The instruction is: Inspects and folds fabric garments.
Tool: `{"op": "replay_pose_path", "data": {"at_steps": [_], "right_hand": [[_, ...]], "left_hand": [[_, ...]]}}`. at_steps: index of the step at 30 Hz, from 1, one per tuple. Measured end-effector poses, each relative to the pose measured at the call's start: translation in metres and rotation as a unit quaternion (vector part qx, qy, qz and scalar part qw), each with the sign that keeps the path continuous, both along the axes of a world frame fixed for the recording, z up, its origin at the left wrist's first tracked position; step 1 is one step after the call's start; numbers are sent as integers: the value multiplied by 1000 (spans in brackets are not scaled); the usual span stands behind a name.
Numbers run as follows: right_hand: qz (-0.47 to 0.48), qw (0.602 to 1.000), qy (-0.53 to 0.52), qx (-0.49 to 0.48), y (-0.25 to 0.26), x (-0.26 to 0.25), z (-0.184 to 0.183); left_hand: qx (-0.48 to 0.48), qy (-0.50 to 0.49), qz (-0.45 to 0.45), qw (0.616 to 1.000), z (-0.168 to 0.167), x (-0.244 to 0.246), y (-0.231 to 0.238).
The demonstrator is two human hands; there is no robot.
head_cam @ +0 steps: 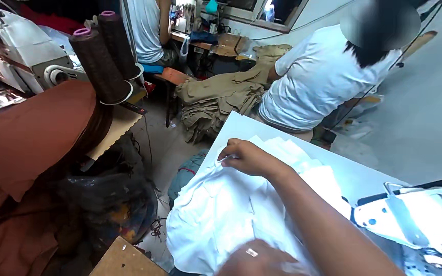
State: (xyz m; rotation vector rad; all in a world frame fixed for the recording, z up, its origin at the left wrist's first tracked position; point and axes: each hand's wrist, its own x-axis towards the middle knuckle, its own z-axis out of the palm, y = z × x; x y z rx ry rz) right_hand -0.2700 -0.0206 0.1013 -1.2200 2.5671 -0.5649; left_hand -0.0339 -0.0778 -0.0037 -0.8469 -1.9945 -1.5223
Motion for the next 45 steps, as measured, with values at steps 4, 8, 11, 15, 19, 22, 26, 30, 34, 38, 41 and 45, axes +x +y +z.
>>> {"op": "replay_pose_path", "data": {"at_steps": [4,8,11,15,19,22,26,30,34,38,41,45], "right_hand": [[-44,994,36,-93,29,27,0],[-47,971,75,-223,57,39,-1],[-86,955,94,-269,69,50,8],[-151,931,65,-327,73,68,10],[-182,921,74,-336,75,79,8],[-192,916,86,-340,80,82,6],[-211,911,102,-340,92,85,2],[-187,883,72,-425,108,87,-3],[-43,811,-41,-582,130,90,-4],[96,811,-154,-557,133,91,-14],[151,822,-261,-483,120,95,-23],[134,828,-316,-443,98,104,-26]], "left_hand": [[-41,-129,399,907,-28,-11,-94],[-38,-291,352,889,-42,-6,-134],[11,-278,343,897,-40,0,-131],[68,-264,323,906,-22,1,-117],[93,-244,286,922,2,1,-107],[41,-215,278,935,10,4,-113],[26,-207,273,939,23,13,-126],[134,-196,158,959,39,22,-128],[73,-84,-14,994,68,22,-101],[10,17,-93,995,75,-2,-59],[18,-7,-42,999,65,-17,-47],[37,-51,14,998,50,-26,-45]]}}
